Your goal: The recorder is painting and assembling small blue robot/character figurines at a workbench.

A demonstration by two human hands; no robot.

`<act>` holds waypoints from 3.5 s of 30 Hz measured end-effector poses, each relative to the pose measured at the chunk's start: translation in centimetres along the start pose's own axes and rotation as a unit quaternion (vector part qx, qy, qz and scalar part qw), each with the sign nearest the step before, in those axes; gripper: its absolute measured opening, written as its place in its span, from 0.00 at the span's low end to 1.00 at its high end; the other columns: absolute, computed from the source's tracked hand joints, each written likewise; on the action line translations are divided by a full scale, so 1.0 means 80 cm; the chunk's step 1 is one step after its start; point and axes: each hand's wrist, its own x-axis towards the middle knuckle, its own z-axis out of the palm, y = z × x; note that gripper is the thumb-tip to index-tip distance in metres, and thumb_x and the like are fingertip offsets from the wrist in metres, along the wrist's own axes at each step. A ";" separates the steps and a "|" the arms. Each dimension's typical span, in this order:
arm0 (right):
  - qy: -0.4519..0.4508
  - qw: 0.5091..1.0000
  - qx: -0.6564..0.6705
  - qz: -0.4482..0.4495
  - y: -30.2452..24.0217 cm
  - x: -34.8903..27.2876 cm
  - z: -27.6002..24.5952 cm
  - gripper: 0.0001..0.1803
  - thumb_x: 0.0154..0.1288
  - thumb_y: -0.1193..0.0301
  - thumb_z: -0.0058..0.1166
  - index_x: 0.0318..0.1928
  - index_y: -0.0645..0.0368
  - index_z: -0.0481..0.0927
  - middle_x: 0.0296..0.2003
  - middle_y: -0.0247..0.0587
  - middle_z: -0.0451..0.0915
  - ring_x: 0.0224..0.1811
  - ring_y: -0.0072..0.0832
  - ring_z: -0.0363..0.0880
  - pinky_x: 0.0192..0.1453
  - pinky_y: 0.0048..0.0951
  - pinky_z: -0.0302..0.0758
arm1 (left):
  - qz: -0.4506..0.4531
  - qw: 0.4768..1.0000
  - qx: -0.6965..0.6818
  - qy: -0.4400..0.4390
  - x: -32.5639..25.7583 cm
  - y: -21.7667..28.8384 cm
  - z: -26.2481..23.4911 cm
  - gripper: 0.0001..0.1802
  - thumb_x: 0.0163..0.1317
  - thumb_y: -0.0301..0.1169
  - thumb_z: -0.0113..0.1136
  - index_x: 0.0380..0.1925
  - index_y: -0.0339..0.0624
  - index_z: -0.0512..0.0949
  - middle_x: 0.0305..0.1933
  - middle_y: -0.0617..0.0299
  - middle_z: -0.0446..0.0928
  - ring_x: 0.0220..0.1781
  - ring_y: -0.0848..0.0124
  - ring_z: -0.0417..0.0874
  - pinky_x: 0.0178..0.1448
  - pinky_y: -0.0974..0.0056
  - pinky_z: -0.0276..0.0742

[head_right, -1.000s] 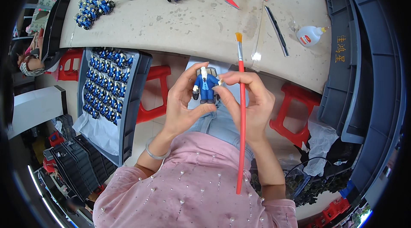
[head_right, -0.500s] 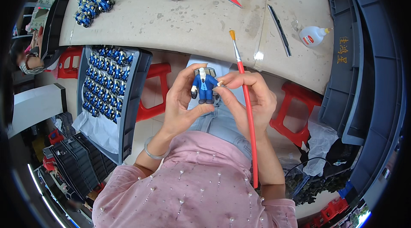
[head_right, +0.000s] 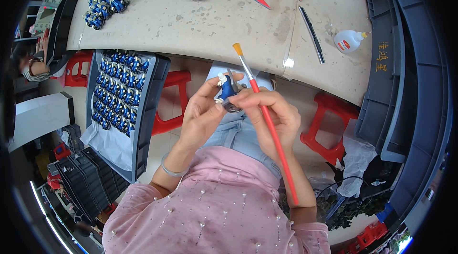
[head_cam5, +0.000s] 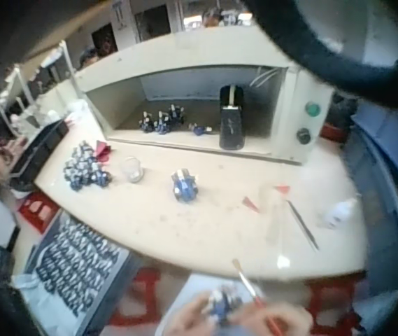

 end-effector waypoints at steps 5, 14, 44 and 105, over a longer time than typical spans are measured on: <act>0.049 0.998 -0.031 -0.016 0.003 0.006 -0.020 0.10 0.70 0.75 0.50 0.46 0.68 0.78 0.34 0.46 0.84 0.38 0.26 0.82 0.47 0.26 0.77 | -0.075 0.978 -0.188 -0.048 0.000 0.004 -0.004 0.37 0.61 0.38 0.62 0.64 0.30 0.59 0.63 0.45 0.66 0.62 0.60 0.72 0.65 0.56 0.68; 0.044 0.997 -0.037 -0.052 0.002 0.005 -0.039 0.22 0.66 0.58 0.56 0.44 0.69 0.81 0.30 0.42 0.80 0.28 0.21 0.74 0.35 0.19 0.70 | -0.114 0.953 -0.268 -0.087 -0.001 -0.004 -0.014 0.31 0.72 0.46 0.40 0.65 0.33 0.58 0.56 0.42 0.70 0.43 0.64 0.72 0.48 0.64 0.70; -0.003 0.993 -0.070 0.098 0.015 0.030 -0.020 0.14 0.54 0.85 0.62 0.41 0.64 0.76 0.37 0.39 0.81 0.39 0.21 0.80 0.42 0.17 0.74 | -0.063 0.983 0.173 -0.030 -0.004 0.011 0.002 0.30 0.65 0.32 0.59 0.62 0.35 0.59 0.58 0.58 0.61 0.54 0.73 0.70 0.55 0.67 0.74; -0.030 0.990 -0.127 0.051 0.015 0.028 -0.004 0.21 0.54 0.76 0.66 0.50 0.63 0.77 0.41 0.43 0.82 0.42 0.23 0.79 0.46 0.25 0.75 | 0.011 0.967 0.256 -0.002 -0.009 0.016 0.003 0.30 0.68 0.46 0.52 0.61 0.37 0.62 0.50 0.53 0.68 0.46 0.68 0.76 0.48 0.64 0.73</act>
